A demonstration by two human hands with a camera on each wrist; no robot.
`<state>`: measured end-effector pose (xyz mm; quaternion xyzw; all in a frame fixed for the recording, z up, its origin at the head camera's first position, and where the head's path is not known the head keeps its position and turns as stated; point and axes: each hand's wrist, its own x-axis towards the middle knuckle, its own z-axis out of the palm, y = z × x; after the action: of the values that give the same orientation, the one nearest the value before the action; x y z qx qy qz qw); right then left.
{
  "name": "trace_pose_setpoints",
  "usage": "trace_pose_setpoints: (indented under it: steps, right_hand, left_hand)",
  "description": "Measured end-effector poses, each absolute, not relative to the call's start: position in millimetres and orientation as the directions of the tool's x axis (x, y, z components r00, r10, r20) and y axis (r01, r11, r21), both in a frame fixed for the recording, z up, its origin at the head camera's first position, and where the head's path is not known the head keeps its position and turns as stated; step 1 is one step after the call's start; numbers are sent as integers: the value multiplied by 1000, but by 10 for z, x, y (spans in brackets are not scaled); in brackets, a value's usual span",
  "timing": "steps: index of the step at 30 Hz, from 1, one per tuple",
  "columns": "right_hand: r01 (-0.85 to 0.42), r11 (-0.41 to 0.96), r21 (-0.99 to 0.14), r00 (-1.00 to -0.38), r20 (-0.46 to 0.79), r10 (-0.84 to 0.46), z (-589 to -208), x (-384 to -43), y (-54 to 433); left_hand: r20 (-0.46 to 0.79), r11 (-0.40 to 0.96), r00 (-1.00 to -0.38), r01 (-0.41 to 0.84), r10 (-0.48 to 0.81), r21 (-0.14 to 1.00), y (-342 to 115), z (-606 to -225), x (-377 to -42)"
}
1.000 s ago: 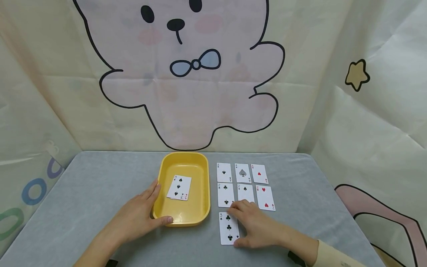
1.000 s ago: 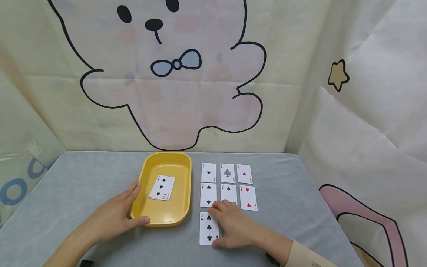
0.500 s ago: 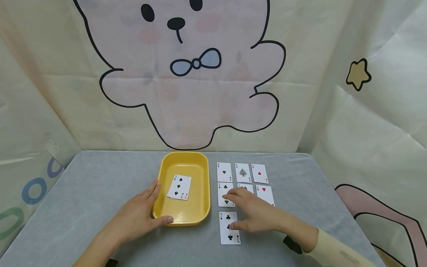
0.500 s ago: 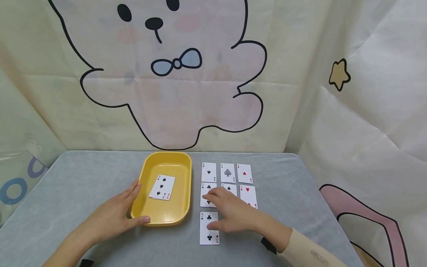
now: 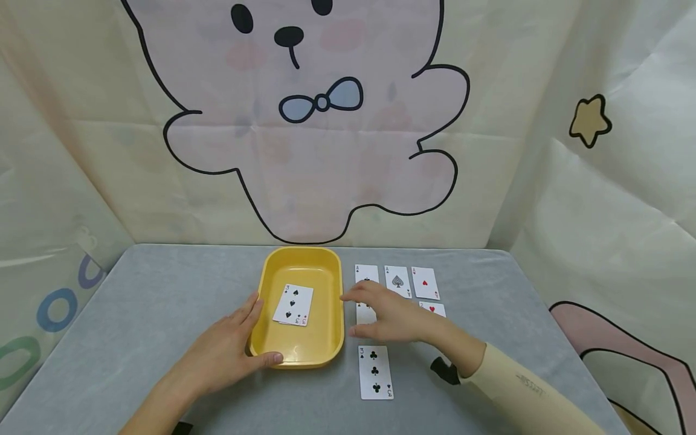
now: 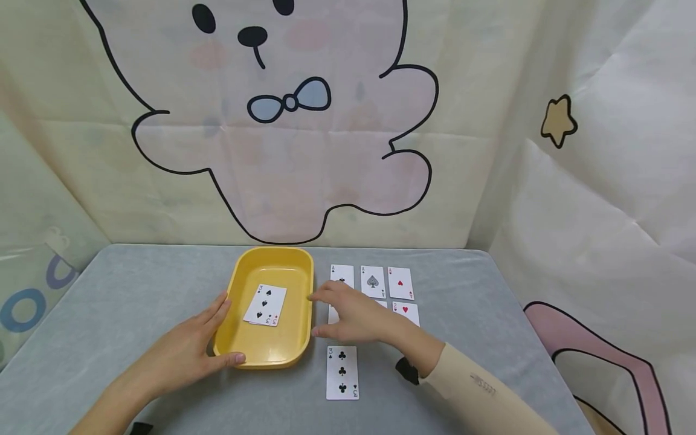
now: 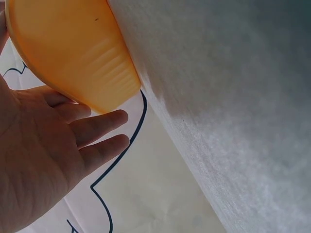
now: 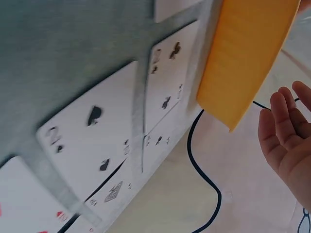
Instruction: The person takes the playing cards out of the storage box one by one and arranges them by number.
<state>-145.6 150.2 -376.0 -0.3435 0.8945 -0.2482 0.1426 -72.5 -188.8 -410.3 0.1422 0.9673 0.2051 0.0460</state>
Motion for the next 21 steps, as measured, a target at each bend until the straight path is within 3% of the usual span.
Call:
trace_pose_setpoints:
  steps: [21]
  right_hand:
    - [-434,587,-683,-759,-73,-647,-3753,-1805,809]
  left_hand:
    - [-38,876,-953,259,299,406,-1881,-4115,-738]
